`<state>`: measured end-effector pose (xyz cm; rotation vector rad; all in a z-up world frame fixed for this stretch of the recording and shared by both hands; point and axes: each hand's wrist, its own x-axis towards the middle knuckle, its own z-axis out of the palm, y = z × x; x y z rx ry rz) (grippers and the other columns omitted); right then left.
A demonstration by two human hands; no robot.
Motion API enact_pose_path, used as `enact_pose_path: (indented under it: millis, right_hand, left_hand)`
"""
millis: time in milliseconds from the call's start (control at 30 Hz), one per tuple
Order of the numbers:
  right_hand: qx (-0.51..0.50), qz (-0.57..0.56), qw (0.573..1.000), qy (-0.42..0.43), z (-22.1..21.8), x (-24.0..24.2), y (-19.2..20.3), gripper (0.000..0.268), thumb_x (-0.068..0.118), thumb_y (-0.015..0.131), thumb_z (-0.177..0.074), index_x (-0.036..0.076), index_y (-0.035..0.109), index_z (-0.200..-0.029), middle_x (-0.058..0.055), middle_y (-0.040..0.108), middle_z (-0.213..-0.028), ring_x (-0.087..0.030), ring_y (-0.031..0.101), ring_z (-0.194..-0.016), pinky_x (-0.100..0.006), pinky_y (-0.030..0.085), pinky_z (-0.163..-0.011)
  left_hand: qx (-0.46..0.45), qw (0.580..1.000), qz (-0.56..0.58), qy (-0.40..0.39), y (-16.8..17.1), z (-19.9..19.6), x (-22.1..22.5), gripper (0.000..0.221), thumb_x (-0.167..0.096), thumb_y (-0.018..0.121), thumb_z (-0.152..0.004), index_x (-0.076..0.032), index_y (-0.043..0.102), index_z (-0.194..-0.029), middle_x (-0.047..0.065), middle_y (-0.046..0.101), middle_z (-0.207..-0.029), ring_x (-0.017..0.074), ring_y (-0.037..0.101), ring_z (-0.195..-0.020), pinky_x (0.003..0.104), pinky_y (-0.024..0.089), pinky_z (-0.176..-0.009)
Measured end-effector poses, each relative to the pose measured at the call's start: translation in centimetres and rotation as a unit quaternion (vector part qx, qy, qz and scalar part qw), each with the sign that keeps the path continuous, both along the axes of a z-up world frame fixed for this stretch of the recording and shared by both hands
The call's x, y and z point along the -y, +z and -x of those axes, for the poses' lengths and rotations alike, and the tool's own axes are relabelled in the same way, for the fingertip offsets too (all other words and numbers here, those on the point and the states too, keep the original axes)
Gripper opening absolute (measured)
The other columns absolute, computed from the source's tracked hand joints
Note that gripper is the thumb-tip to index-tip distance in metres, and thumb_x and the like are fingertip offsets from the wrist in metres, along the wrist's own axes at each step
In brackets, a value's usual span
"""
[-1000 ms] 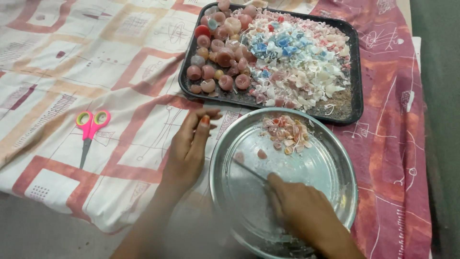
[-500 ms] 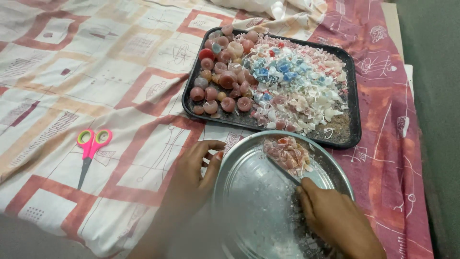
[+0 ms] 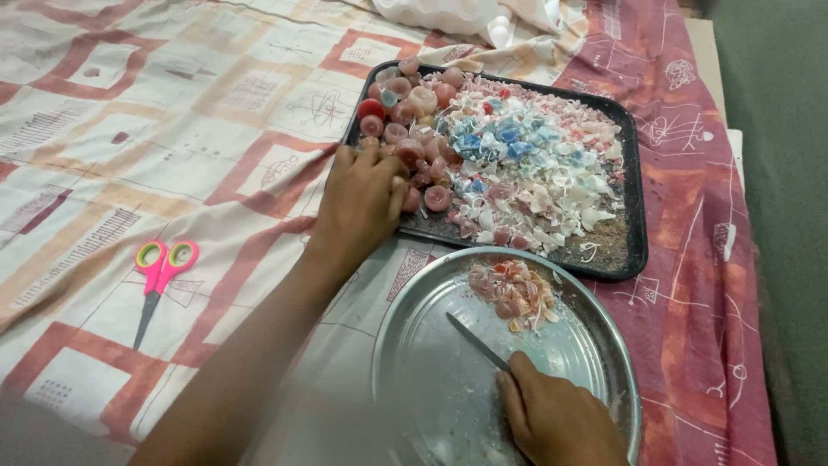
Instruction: Cutting and scraping small fleshy objects using a knife on a metal plate.
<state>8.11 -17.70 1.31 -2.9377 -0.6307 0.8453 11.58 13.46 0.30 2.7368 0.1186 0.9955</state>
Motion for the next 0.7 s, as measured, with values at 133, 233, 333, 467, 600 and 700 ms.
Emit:
enact_pose_path:
  millis: [133,233,333,467,600,700]
  right_hand:
    - [0.001,-0.009,1.000,0.003,-0.1,0.6,-0.5,0.029,0.048,0.042,-0.099,0.023,0.050,-0.111,-0.019,0.076,-0.087,-0.041,0.074,-0.086,-0.057,0.057,-0.083]
    - [0.022,-0.057,0.998,0.026,-0.5,0.7,-1.0,0.031,0.048,0.045,-0.097,0.023,0.052,-0.112,-0.018,0.075,-0.088,-0.042,0.073,-0.084,-0.060,0.055,-0.079]
    - [0.005,-0.029,1.000,-0.009,-0.5,0.3,-0.7,0.031,0.049,0.045,-0.097,0.026,0.053,-0.116,-0.018,0.075,-0.088,-0.042,0.074,-0.087,-0.060,0.057,-0.081]
    - [-0.016,-0.015,1.000,-0.002,-0.7,0.0,-0.2,0.030,0.049,0.044,-0.099,0.023,0.053,-0.111,-0.017,0.075,-0.082,-0.039,0.076,-0.083,-0.057,0.059,-0.079]
    - [-0.023,-0.021,1.000,0.002,-0.7,0.1,-0.1,0.030,0.049,0.042,-0.100,0.021,0.052,-0.108,-0.016,0.074,-0.078,-0.038,0.077,-0.078,-0.055,0.060,-0.077]
    - [0.033,-0.065,0.997,0.030,-0.3,0.7,-0.8,0.031,0.047,0.045,-0.098,0.021,0.053,-0.112,-0.017,0.074,-0.077,-0.042,0.073,-0.076,-0.058,0.057,-0.073]
  left_hand:
    - [0.006,1.000,-0.025,-0.011,-0.9,-4.1,1.1,0.030,-0.020,0.073,-0.084,-0.004,0.067,-0.109,0.020,0.066,-0.107,0.0411,0.056,-0.104,0.050,0.047,-0.087]
    - [-0.061,0.997,-0.052,0.017,-1.5,-6.2,0.7,0.028,-0.016,0.070,-0.083,-0.006,0.067,-0.110,0.022,0.065,-0.109,0.0402,0.060,-0.106,0.050,0.048,-0.087]
    - [-0.099,0.994,-0.052,0.014,-1.8,-6.9,0.8,0.023,-0.017,0.069,-0.085,-0.006,0.064,-0.105,0.021,0.065,-0.108,0.0393,0.060,-0.109,0.047,0.051,-0.090]
    - [-0.087,0.996,0.016,0.023,-1.0,-6.7,1.5,0.021,-0.011,0.064,-0.089,-0.004,0.060,-0.109,0.022,0.068,-0.100,0.0414,0.066,-0.097,0.049,0.055,-0.076]
    - [-0.111,0.990,0.087,0.031,0.6,-6.9,2.5,0.012,-0.008,0.058,-0.094,-0.005,0.059,-0.106,0.022,0.071,-0.095,0.0440,0.070,-0.089,0.056,0.054,-0.071]
    - [-0.124,0.988,0.083,0.042,0.9,-7.3,2.3,0.013,-0.007,0.054,-0.098,-0.007,0.059,-0.110,0.023,0.071,-0.095,0.0444,0.070,-0.091,0.055,0.055,-0.075]
